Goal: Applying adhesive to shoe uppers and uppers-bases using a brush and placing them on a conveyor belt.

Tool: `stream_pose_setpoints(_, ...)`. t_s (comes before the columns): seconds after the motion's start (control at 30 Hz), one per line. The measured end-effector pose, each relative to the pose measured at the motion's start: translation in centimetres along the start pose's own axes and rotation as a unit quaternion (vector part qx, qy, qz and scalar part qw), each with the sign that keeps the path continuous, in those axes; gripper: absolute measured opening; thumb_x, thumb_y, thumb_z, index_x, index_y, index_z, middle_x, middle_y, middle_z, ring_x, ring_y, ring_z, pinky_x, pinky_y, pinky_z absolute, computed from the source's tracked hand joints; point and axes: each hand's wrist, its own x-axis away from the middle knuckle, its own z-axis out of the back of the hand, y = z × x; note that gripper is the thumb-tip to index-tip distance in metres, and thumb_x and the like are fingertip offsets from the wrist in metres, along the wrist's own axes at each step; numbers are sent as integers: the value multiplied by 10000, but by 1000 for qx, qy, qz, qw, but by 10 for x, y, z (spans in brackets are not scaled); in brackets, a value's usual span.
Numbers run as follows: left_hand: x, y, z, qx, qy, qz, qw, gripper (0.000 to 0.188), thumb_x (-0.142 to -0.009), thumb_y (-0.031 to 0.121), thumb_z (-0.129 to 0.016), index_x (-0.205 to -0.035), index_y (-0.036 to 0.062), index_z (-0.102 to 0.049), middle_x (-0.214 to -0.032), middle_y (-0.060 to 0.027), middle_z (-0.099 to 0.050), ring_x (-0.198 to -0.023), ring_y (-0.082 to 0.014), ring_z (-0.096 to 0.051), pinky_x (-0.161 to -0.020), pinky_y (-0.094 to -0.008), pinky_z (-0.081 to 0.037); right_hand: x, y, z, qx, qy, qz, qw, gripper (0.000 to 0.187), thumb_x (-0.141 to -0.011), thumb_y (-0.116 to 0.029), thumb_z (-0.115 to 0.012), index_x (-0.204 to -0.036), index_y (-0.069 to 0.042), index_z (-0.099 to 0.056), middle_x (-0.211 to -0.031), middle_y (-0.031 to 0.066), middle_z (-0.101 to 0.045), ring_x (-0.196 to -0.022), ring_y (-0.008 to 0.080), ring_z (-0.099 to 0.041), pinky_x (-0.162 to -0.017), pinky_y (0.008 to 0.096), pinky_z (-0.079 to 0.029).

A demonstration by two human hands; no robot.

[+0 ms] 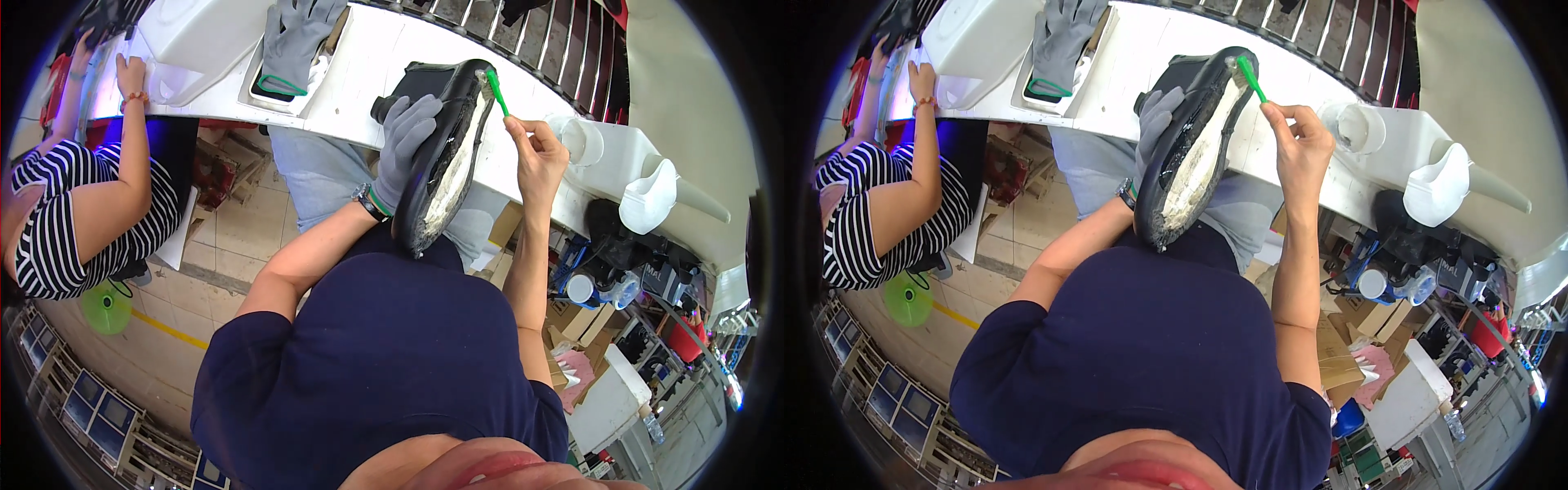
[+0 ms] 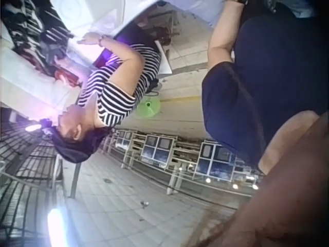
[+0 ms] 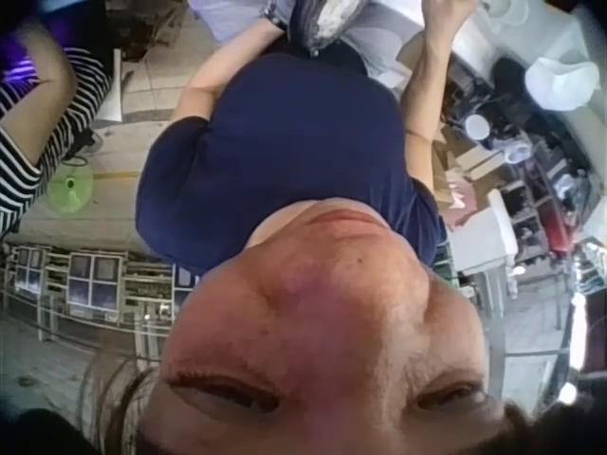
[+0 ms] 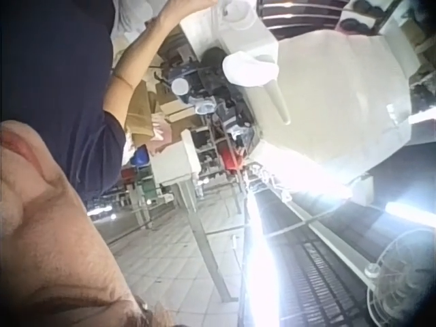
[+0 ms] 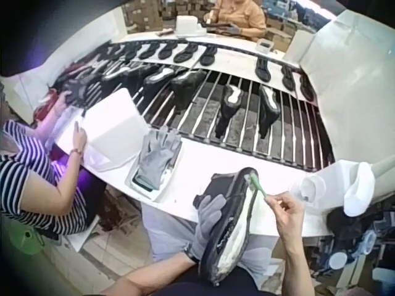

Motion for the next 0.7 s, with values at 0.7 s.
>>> stream_pose_setpoints(0.7,2,9,-1,6,4,-8,1000,540,-863,110,-647,-1321,68,-364,-1332,-207,-511,-1232,-365,-523,-1107,-543,-281,-38,22,5,32,5,-10,999,217,-830,-231,-764,-817,-16,-737,-512,-52,-418,-501,33,-304,-454,256,-207)
